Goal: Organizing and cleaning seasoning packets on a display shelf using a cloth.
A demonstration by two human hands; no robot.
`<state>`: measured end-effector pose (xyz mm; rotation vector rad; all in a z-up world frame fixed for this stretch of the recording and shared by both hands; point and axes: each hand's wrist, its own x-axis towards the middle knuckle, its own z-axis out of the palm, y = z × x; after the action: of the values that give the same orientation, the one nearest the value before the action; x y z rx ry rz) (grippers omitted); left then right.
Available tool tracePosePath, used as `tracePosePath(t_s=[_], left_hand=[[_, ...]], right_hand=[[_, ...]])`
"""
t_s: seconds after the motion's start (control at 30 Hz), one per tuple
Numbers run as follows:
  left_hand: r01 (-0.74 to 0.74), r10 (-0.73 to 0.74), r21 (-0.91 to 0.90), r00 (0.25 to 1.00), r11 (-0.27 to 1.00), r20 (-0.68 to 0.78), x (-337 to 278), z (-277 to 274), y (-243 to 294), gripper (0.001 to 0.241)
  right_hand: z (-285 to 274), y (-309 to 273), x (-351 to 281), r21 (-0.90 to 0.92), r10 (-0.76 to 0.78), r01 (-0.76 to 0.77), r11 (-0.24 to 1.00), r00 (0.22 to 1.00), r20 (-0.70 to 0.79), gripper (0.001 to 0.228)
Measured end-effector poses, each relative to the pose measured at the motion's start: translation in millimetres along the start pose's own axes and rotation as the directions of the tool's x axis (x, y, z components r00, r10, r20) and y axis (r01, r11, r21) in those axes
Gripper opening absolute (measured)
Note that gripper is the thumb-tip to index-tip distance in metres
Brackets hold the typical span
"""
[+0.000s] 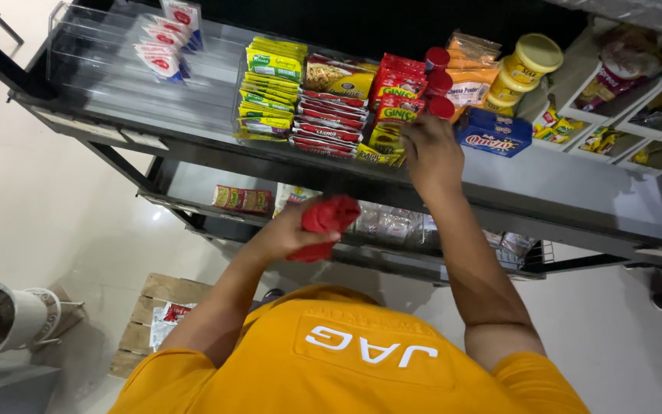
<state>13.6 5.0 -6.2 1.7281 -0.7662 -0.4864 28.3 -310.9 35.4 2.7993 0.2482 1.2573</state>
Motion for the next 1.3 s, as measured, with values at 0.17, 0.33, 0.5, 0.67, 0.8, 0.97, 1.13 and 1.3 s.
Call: tracePosePath(t_s=[0.17, 0.33, 0.5, 0.67, 0.8, 0.97, 1.13, 1.3], left_hand=[[0.021, -0.101, -0.252, 0.946, 0.967, -0.308, 13.6, 12.3, -4.2, 0.060], [-0.087, 0.321, 0.355, 0.658, 0.931, -0.682, 24.1, -51.0, 26.5, 0.084], [0.358, 0.488, 0.772, 0.616, 0.525, -0.618, 60.5, -93.2, 39.7, 0.104], [-0.117, 0.504, 0.762, 0.811, 0.637, -0.297, 91.7, -45.3, 83.0, 0.080], [-0.382, 0.598, 0.786, 0.801, 0.487, 0.019, 152.4, 0.4, 30.7, 0.026], [-0.206, 0.359, 0.859, 0.933, 0.468, 0.028, 203.6, 20.1, -15.1, 0.034], [-0.243, 0.228, 0.873, 0.961, 0.423, 0.157, 196.5, 11.5, 27.9, 0.028], [-0.292, 0.313, 0.892, 0.932, 0.346, 0.184, 206.1, 23.8, 22.0, 0.019]], right_hand=[[-32.5, -39.4, -29.8, 0.698, 0.204, -0.111, 0.707, 0.978, -0.051, 0.034], [-51.5, -75.2, -54.0, 0.784, 0.180, -0.139, 0.605, 0.983, 0.035, 0.017], [-43.7, -62.6, -69.1, 0.576, 0.249, -0.175, 0.798, 0.967, -0.052, 0.017], [-2.4, -20.4, -53.3, 0.268, 0.266, -0.181, 0.946, 0.907, -0.327, 0.026], [11.4, -2.2, -40.7, 0.165, 0.216, -0.178, 0.970, 0.945, -0.248, 0.033], [19.7, -9.7, -44.6, 0.089, 0.244, -0.230, 0.969, 0.947, -0.210, 0.035], [21.3, -11.3, -44.2, 0.073, 0.288, -0.280, 0.957, 0.946, -0.145, 0.041], [17.9, -16.6, -41.6, 0.014, 0.284, -0.284, 0.959, 0.952, -0.115, 0.030]])
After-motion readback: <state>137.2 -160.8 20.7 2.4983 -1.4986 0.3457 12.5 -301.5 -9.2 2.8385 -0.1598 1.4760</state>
